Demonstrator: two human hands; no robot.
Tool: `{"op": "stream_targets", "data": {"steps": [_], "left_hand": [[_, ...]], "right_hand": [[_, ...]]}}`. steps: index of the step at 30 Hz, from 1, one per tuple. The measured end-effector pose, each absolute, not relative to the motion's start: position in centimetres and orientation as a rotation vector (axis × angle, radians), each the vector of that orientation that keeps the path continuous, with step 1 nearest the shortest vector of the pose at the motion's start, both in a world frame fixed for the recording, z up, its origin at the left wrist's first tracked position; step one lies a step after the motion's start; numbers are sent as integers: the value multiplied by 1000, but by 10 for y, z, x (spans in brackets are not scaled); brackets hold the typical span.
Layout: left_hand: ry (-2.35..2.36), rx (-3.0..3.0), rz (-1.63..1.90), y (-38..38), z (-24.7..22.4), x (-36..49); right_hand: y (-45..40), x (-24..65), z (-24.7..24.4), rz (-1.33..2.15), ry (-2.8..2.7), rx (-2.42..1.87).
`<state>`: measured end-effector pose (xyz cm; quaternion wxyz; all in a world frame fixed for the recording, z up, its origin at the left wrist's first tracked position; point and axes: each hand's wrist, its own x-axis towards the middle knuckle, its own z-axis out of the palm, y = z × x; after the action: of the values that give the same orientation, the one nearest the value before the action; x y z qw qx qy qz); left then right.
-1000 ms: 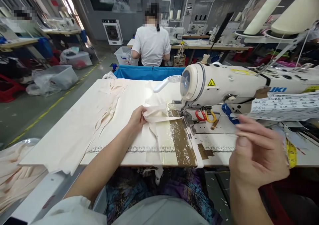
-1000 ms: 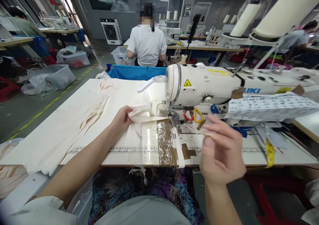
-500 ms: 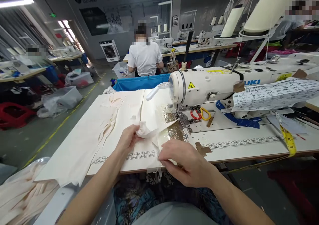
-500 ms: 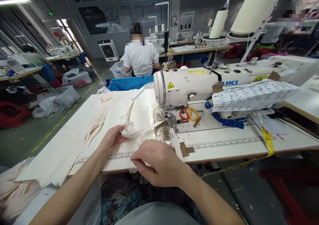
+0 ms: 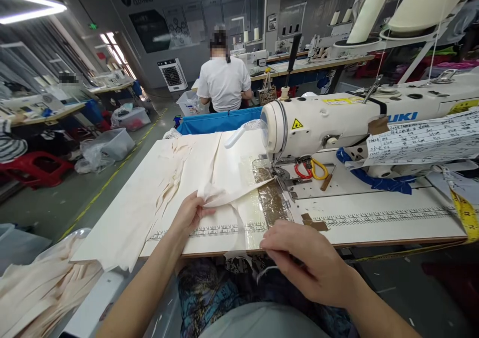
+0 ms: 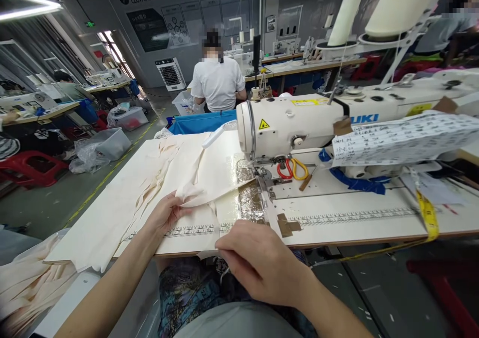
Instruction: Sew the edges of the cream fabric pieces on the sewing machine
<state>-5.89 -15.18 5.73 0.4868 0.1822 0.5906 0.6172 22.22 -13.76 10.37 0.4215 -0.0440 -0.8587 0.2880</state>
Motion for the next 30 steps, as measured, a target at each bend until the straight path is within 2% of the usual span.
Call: {"op": "stream_targets", "data": {"steps": [7,14,18,21,26,30], "left_hand": [[1405,500,1458,-154,60,-60],[1392,501,1424,-152,57,-62],[1386,505,1422,-152,58,-62],[1357,538,1379,-155,62,-63],[1334,617,1204,-165,66,-60],[1383,529,1324,-168,72,-56]], "right_hand": [[-122,231,101,907,-1814,-241],[-112,237,104,593,-1458,-434],[-112,238,102,545,-1407,-497],[-106,227,101,613,-1571,-522],[-70,159,100,836,-2211,-501],[-37,110,87,768,-2457,-713]]}}
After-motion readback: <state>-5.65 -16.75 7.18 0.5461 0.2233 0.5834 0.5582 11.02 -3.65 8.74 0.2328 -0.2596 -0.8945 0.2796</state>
